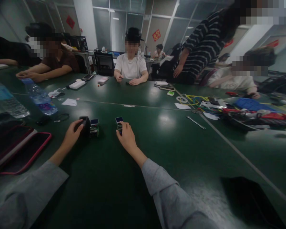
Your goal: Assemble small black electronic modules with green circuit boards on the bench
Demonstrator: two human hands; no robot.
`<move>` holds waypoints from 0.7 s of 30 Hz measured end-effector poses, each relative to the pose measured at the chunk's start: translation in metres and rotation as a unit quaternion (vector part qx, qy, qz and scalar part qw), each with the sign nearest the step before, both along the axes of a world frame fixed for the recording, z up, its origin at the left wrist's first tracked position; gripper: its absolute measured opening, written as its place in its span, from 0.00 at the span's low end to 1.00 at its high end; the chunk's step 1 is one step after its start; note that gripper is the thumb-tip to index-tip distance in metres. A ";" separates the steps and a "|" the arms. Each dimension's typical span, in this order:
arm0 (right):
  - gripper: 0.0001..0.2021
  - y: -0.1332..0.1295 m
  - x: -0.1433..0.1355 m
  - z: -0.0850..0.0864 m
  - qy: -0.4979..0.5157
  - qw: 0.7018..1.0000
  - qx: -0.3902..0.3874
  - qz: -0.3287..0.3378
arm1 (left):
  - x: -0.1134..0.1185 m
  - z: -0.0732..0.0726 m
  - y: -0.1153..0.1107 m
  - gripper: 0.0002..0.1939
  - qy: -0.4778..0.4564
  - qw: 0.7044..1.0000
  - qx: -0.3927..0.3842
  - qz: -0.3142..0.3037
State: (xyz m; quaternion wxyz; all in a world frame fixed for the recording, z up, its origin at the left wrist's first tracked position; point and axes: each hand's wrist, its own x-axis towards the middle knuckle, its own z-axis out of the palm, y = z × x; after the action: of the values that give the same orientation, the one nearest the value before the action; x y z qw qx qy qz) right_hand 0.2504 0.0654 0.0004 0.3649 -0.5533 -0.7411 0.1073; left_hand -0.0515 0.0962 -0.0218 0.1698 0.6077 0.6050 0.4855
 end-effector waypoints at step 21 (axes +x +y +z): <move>0.24 -0.004 0.007 0.000 0.023 0.999 0.038 0.022 | -0.012 0.015 0.052 0.26 -0.213 0.976 -0.023 -0.038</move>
State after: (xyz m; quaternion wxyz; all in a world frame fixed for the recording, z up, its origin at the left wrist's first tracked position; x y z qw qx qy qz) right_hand 0.2574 0.0613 0.0003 0.4003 -0.5199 -0.7480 0.0994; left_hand -0.0639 0.1486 -0.0066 0.3266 0.5090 0.5424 0.5831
